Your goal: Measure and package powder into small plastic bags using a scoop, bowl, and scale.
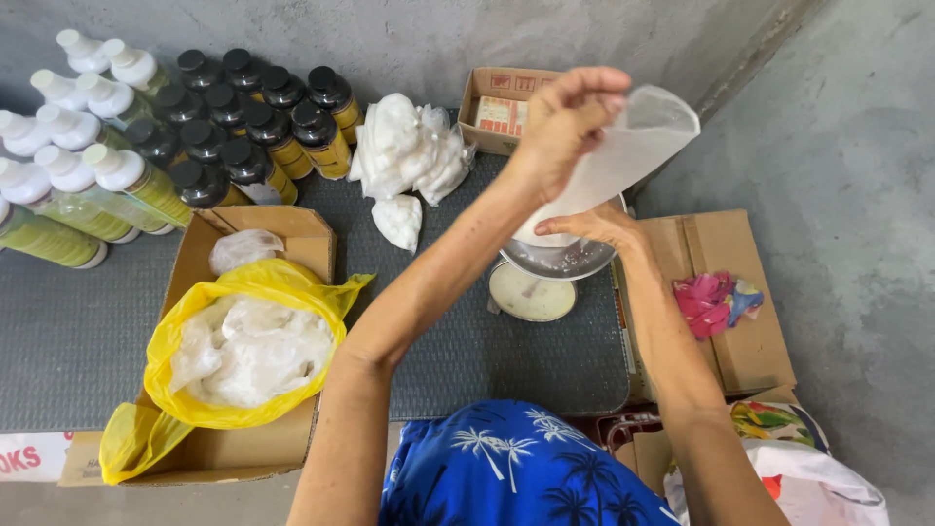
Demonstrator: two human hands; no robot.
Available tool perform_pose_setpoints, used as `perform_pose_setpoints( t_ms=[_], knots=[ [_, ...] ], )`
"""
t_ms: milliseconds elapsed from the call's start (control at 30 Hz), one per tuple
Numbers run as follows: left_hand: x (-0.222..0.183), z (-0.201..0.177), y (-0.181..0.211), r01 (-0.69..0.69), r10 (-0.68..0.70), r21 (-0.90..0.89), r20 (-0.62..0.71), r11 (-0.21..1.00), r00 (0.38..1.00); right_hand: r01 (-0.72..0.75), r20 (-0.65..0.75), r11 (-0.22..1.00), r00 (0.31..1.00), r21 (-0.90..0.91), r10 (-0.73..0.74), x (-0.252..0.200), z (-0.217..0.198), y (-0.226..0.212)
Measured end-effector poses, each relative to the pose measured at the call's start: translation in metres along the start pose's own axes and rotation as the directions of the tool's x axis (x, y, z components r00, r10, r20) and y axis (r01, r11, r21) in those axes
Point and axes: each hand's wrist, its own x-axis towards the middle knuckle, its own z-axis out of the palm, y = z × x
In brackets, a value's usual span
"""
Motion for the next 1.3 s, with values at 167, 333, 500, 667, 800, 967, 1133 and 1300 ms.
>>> perform_pose_setpoints(
  t_ms=[167,333,500,667,800,967,1133,1300],
  knots=[
    [-0.006,0.004,-0.023,-0.092,0.087,0.019,0.18,0.996,0.98,-0.054,0.046,0.995,0.998,0.079,0.05,0.006,0.01,0.013],
    [-0.026,-0.031,0.002,-0.111,0.073,0.079,0.38,0.991,0.922,-0.036,-0.112,0.976,0.992,0.216,0.062,0.007,0.027,0.008],
    [-0.052,-0.111,0.001,-0.198,0.008,0.756,0.247,0.624,0.969,-0.067,-0.121,0.841,0.98,0.537,0.155,0.009,0.023,-0.002],
    [-0.051,-0.134,-0.054,-0.195,-0.127,0.878,0.274,0.438,0.953,-0.187,-0.099,0.907,0.966,0.379,0.24,0.014,0.007,-0.029],
    [-0.047,-0.129,-0.074,-0.253,-0.106,0.883,0.318,0.396,0.942,-0.096,-0.036,0.864,0.991,0.494,0.131,0.028,0.011,-0.01],
    [-0.038,-0.129,-0.102,-0.237,-0.084,0.909,0.281,0.343,0.956,-0.035,-0.076,0.864,0.994,0.502,0.084,0.025,0.024,0.017],
    [-0.026,-0.135,-0.12,-0.219,-0.04,0.936,0.239,0.275,0.97,0.006,-0.114,0.675,0.987,0.737,0.115,0.026,0.014,0.025],
    [-0.03,-0.121,-0.103,-0.27,-0.024,0.905,0.294,0.328,0.955,0.008,-0.079,0.389,0.983,0.921,0.168,0.018,-0.031,-0.05]
  ],
)
